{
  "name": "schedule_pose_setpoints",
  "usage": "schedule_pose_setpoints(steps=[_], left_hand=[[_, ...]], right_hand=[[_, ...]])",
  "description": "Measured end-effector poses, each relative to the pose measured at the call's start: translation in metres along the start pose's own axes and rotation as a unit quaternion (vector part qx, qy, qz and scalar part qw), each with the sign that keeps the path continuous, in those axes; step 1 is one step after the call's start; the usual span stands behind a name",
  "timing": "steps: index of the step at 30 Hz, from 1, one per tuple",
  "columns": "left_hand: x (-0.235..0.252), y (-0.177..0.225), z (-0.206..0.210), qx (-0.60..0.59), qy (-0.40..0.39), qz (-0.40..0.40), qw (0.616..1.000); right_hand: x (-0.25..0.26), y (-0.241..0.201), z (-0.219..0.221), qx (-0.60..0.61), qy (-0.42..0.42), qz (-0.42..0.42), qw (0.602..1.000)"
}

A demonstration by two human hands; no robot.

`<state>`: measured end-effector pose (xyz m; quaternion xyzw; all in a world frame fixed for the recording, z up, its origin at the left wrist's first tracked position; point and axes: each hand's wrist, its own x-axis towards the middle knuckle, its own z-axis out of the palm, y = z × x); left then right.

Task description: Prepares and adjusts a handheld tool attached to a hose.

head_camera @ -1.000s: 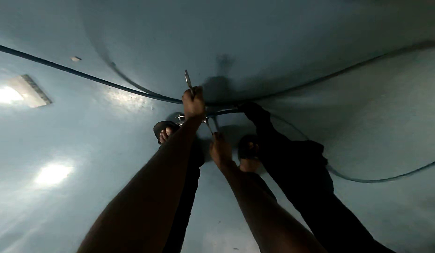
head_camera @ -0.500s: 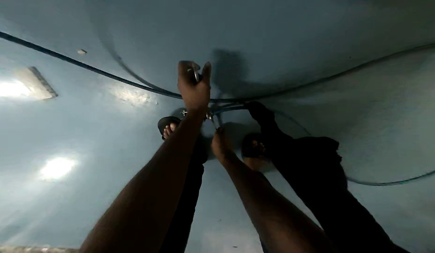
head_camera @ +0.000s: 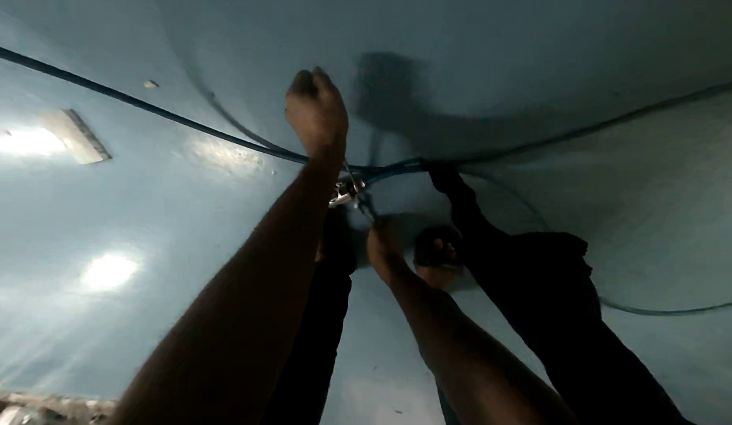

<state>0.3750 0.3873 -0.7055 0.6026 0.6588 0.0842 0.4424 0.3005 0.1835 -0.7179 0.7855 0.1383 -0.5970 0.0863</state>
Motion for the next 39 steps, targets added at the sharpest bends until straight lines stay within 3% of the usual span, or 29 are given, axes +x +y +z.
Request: schedule_pose_setpoints(steps=[6,10,14,17,20,23,26,32,36,39], left_hand=[[0.002,0.003,-0.007,0.011,-0.047,-0.03,0.998],[0.003,0.006,-0.001,0.021,-0.045,-0.027,0.998],[0.004,0.01,-0.005,0.029,-0.066,-0.037,0.997],[0.002,0.009,-0.002,0.035,-0.073,-0.026,0.996],[0.001,0.008,0.0,0.03,-0.085,-0.015,0.996],[0.0,0.009,0.0,0.029,-0.089,-0.021,0.995],[-0.001,0.011,-0.004,0.025,-0.099,-0.035,0.994],[0.001,0.011,-0.007,0.018,-0.119,-0.034,0.992],[0.008,0.01,-0.012,0.012,-0.139,-0.043,0.989],[0.007,0.008,-0.014,-0.007,-0.162,-0.04,0.986]], right_hand=[[-0.003,-0.001,-0.01,0.002,-0.04,0.017,0.999],[-0.028,-0.001,-0.056,-0.044,-0.101,0.019,0.994],[-0.05,0.022,-0.069,-0.12,-0.014,-0.034,0.992],[-0.051,0.048,-0.072,-0.13,0.118,-0.163,0.971],[-0.035,0.043,-0.091,-0.094,0.099,-0.198,0.971],[-0.022,0.023,-0.124,-0.155,0.121,-0.299,0.934],[-0.051,-0.053,-0.178,-0.207,-0.06,-0.192,0.958],[-0.027,-0.099,-0.195,-0.243,-0.084,-0.203,0.945],[-0.013,-0.121,-0.204,-0.302,-0.126,-0.165,0.93],[-0.007,-0.121,-0.205,-0.283,-0.135,-0.129,0.941]])
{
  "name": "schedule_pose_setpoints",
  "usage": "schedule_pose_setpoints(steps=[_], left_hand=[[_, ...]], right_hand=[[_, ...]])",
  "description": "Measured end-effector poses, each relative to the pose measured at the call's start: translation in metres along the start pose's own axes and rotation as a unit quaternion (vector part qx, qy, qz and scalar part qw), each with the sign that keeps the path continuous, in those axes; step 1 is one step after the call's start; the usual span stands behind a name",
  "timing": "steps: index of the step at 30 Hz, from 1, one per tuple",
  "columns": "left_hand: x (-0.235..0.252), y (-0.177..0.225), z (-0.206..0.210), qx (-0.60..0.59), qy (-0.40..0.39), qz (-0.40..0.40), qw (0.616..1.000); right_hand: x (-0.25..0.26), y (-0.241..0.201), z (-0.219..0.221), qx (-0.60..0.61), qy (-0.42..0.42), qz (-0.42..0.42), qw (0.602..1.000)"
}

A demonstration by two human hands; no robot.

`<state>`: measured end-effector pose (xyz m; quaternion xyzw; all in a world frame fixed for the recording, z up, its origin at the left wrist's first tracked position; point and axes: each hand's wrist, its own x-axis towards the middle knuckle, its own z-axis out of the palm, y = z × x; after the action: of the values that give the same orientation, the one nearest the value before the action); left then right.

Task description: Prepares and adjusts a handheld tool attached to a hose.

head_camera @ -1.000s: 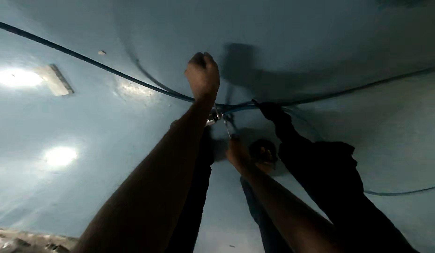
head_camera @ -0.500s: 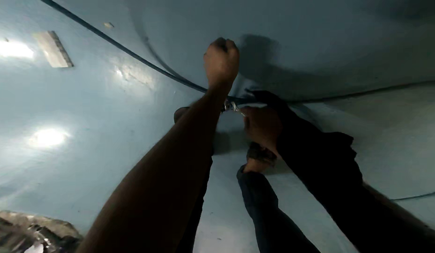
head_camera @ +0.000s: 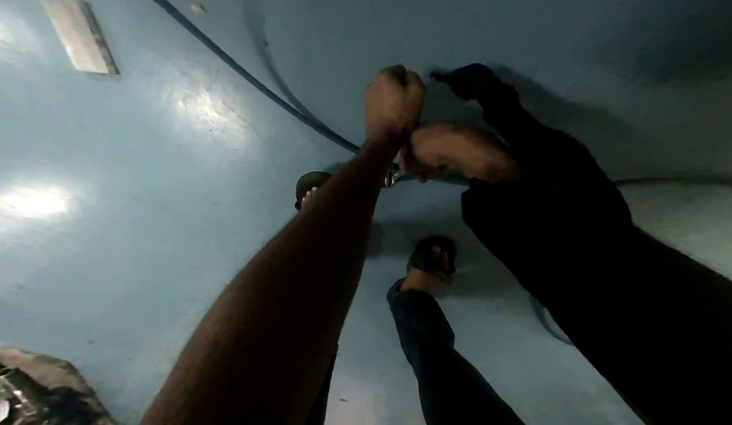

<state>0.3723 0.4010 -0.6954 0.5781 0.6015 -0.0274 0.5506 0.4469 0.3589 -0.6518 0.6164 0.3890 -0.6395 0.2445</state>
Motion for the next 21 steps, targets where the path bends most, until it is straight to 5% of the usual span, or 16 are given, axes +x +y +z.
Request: schedule_pose_setpoints(steps=[9,15,17,19,21], left_hand=[[-0.003,-0.001,0.001,0.002,-0.042,0.011,0.999],[-0.009,-0.001,0.008,0.055,-0.046,0.026,0.997],[-0.007,-0.004,0.007,0.064,-0.044,0.036,0.996],[-0.007,-0.006,0.008,0.066,-0.029,0.052,0.996],[-0.01,-0.007,0.011,0.072,-0.023,0.056,0.996]], right_hand=[[-0.013,-0.008,0.02,0.099,0.034,0.028,0.994],[-0.001,-0.008,0.017,0.06,-0.05,0.075,0.994],[0.007,0.003,0.023,0.076,-0.011,0.016,0.997],[0.047,0.027,0.062,0.148,0.134,-0.108,0.974],[0.056,0.032,0.076,0.162,0.136,-0.124,0.97]])
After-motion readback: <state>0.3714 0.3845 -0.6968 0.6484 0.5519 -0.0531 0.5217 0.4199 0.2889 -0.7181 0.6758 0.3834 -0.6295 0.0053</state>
